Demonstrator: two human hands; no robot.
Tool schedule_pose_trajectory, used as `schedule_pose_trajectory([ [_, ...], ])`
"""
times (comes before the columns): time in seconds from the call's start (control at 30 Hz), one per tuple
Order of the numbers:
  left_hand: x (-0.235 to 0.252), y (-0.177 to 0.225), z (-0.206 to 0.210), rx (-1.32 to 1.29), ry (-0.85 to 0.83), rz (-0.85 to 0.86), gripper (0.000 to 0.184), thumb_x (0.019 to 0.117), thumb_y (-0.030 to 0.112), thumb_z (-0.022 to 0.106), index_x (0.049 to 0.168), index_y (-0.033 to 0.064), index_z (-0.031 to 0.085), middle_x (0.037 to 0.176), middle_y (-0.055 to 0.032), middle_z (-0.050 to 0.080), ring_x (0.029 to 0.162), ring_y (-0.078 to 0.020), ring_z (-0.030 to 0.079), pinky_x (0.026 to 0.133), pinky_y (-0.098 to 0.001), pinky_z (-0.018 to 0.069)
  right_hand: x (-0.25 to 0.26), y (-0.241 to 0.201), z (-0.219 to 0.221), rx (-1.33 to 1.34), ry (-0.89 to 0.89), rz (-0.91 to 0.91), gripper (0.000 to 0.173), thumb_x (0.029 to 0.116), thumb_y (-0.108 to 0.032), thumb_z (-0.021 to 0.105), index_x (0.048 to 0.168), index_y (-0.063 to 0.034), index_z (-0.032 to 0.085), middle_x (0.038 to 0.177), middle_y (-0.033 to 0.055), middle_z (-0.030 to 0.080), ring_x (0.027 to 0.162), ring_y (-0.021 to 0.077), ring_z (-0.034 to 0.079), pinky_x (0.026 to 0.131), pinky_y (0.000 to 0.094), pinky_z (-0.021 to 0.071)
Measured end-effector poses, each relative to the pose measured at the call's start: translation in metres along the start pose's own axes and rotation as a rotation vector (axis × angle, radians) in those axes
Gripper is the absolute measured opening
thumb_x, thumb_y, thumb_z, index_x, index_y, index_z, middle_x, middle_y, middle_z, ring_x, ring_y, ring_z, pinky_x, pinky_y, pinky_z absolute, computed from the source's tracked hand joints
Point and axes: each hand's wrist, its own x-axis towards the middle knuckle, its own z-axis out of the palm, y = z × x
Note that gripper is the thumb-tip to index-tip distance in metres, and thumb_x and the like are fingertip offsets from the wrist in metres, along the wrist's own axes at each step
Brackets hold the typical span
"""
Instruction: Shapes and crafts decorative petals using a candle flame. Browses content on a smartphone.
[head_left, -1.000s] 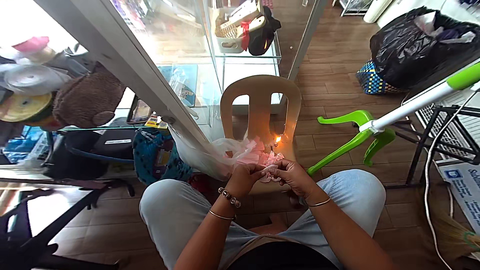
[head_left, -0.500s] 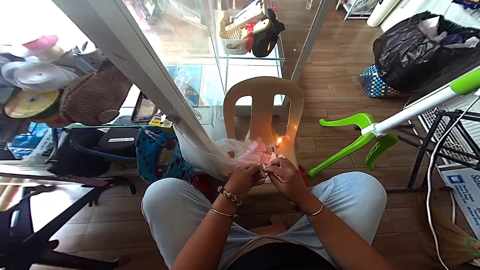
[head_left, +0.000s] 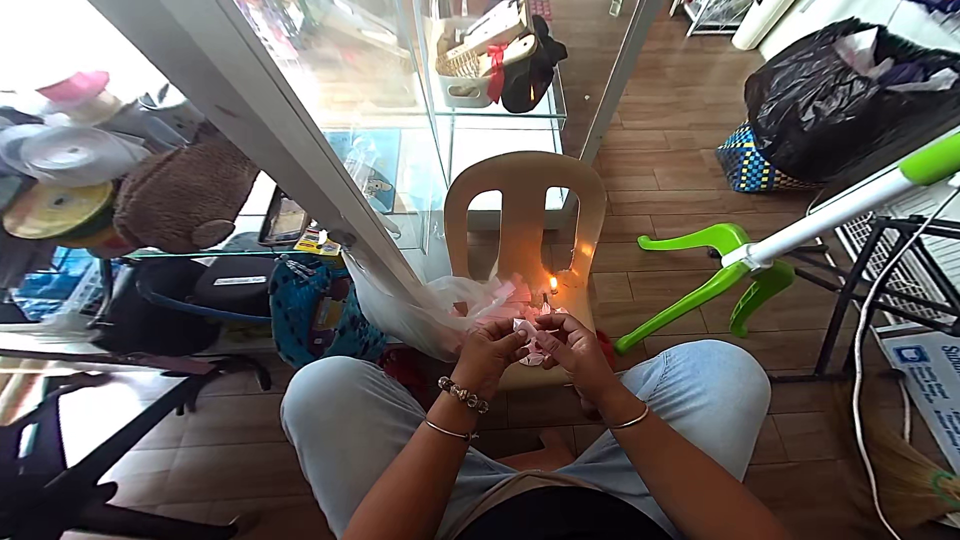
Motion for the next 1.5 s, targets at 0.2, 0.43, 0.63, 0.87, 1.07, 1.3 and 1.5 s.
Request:
schedule_pose_trajectory([
  [0.2,0.002,-0.006,0.004,-0.062,0.003,0.046,0.018,0.0927,-0.011,0.065,0.109,-0.0058,0.062,0.091,-0.0106,0.070,0.079,-0.0165,0.071,0.077,-0.0304,0.0620,0.003,-0.005,0.010,0.224,0.085,0.236,0.016,0.0989,-0.008,0.066,0.111,0.0021,0.065,0.096,0.0107,0.070,0.080,0.0150,0.070,0.062,0.0264,0.0577],
  [0.43,0.000,-0.006,0.003,-0.017,-0.008,0.058,0.026,0.0896,-0.013,0.067,0.114,-0.0056,0.062,0.094,-0.0104,0.070,0.081,-0.0158,0.071,0.079,-0.0295,0.0617,0.006,-0.006,0.008,0.300,0.132,0.299,0.011,0.0997,-0.005,0.064,0.107,0.0018,0.066,0.092,0.0106,0.071,0.077,0.0147,0.070,0.061,0.0266,0.0577],
  [0.63,-0.007,0.003,0.003,0.142,-0.118,-0.092,0.033,0.0961,-0.002,0.066,0.127,-0.0008,0.053,0.101,-0.0083,0.069,0.082,-0.0136,0.071,0.075,-0.0268,0.0605,0.007,0.008,-0.001,-0.253,0.161,-0.230,0.012,0.0962,-0.010,0.069,0.101,0.0003,0.072,0.093,0.0048,0.071,0.078,0.0043,0.067,0.069,0.0180,0.0573],
  [0.87,-0.012,0.007,0.002,-0.017,-0.170,-0.170,0.021,0.1103,0.018,0.045,0.122,0.0027,0.053,0.094,-0.0073,0.069,0.079,-0.0138,0.072,0.073,-0.0273,0.0609,0.008,0.019,-0.014,-0.877,0.121,-0.888,0.015,0.0994,-0.019,0.065,0.102,-0.0170,0.079,0.112,0.0073,0.072,0.112,0.0247,0.063,0.099,0.0393,0.0498],
  [1.07,-0.008,0.011,-0.004,-0.080,-0.116,-0.089,0.027,0.1032,0.000,0.054,0.130,-0.0008,0.054,0.098,-0.0090,0.068,0.077,-0.0137,0.069,0.073,-0.0271,0.0600,0.007,0.018,-0.019,-0.921,0.114,-0.972,0.015,0.1009,-0.022,0.064,0.103,-0.0224,0.078,0.113,0.0044,0.071,0.119,0.0224,0.060,0.103,0.0374,0.0454],
  [1.3,-0.008,0.013,-0.004,-0.084,-0.076,-0.058,0.031,0.0998,-0.005,0.057,0.130,-0.0005,0.055,0.097,-0.0107,0.068,0.076,-0.0153,0.070,0.072,-0.0280,0.0604,0.008,0.018,-0.019,-0.928,0.110,-0.970,0.014,0.1006,-0.022,0.065,0.104,-0.0228,0.078,0.114,0.0040,0.071,0.120,0.0225,0.059,0.103,0.0388,0.0448],
  [1.5,-0.009,0.010,-0.003,0.137,-0.026,0.115,0.039,0.0942,-0.008,0.064,0.132,-0.0030,0.055,0.093,-0.0096,0.069,0.075,-0.0129,0.069,0.069,-0.0259,0.0592,0.008,0.018,-0.015,-0.880,0.056,-0.871,0.017,0.1010,-0.026,0.064,0.102,-0.0182,0.079,0.116,0.0053,0.070,0.119,0.0235,0.059,0.102,0.0422,0.0459],
])
